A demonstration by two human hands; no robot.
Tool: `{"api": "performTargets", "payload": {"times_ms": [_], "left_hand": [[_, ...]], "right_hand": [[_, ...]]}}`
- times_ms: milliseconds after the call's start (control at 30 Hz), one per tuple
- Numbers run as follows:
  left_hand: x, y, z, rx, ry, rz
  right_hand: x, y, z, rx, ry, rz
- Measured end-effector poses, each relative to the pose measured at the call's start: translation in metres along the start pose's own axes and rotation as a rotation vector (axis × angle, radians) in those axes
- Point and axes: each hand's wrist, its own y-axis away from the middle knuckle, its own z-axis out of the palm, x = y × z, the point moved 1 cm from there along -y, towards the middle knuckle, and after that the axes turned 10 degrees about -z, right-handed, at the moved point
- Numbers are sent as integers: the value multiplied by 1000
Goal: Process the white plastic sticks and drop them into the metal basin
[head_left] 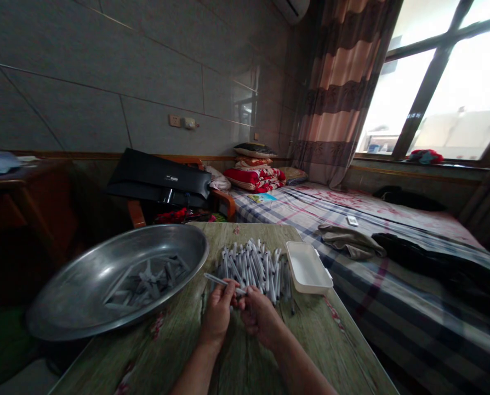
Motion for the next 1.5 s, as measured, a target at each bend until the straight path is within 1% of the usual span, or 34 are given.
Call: {"api": "performTargets", "payload": {"times_ms": [67, 100, 167, 233, 300, 367, 433, 500, 567, 633, 733, 800, 933, 1067, 1133, 1200, 1267, 1333, 1400, 1500], "left_hand": [[-2, -1, 0, 11, 8, 0], [-2, -1, 0, 15, 18, -1], [-3, -1, 1, 23, 32, 1], [-2, -1, 1, 22, 19, 14], [-1, 0, 0, 21, -2, 32], [1, 0, 1, 17, -11, 36], [1, 0, 1, 17, -8, 32], [0, 0, 1, 30, -16, 35], [0, 0, 0, 59, -39, 55], [0, 0, -3, 109, -63, 87], [2, 1, -9, 210, -65, 150], [3, 1, -13, 248, -46, 174], [1, -2, -15, 232, -66, 203], [0, -3, -13, 206, -80, 224], [2, -1, -11, 189, -3, 195], [5, 2, -8, 156, 102, 157], [8, 5, -5, 116, 195, 117], [11, 8, -3, 81, 259, 83], [13, 9, -1, 49, 311, 58], [15, 9, -2, -6, 407, 21]], "right_hand": [[1, -1, -1, 28, 39, 44], [1, -2, -2, 42, 65, 36], [1, -2, -3, 56, 93, -24], [-1, -1, -2, 36, 57, -68], [-4, 1, 1, 19, -14, -51], [-4, 2, 2, -6, -72, 6], [-3, 2, 2, -21, -65, 61], [0, 1, 0, -11, -11, 58], [2, 0, -2, 2, 30, 10], [2, -1, -3, -12, 15, -28], [0, -1, -4, -29, -48, -8], [-3, 0, -4, -35, -74, 34], [-5, 3, 2, -73, -37, 116], [-5, 8, 6, -110, 58, 69], [-5, 10, 4, -191, 43, 62], [-5, 11, -2, -345, 35, 107], [-5, 12, -8, -525, 100, 200], [-7, 13, -14, -648, 217, 300], [-11, 14, -17, -681, 322, 363], [-17, 15, -18, -660, 404, 375]]}}
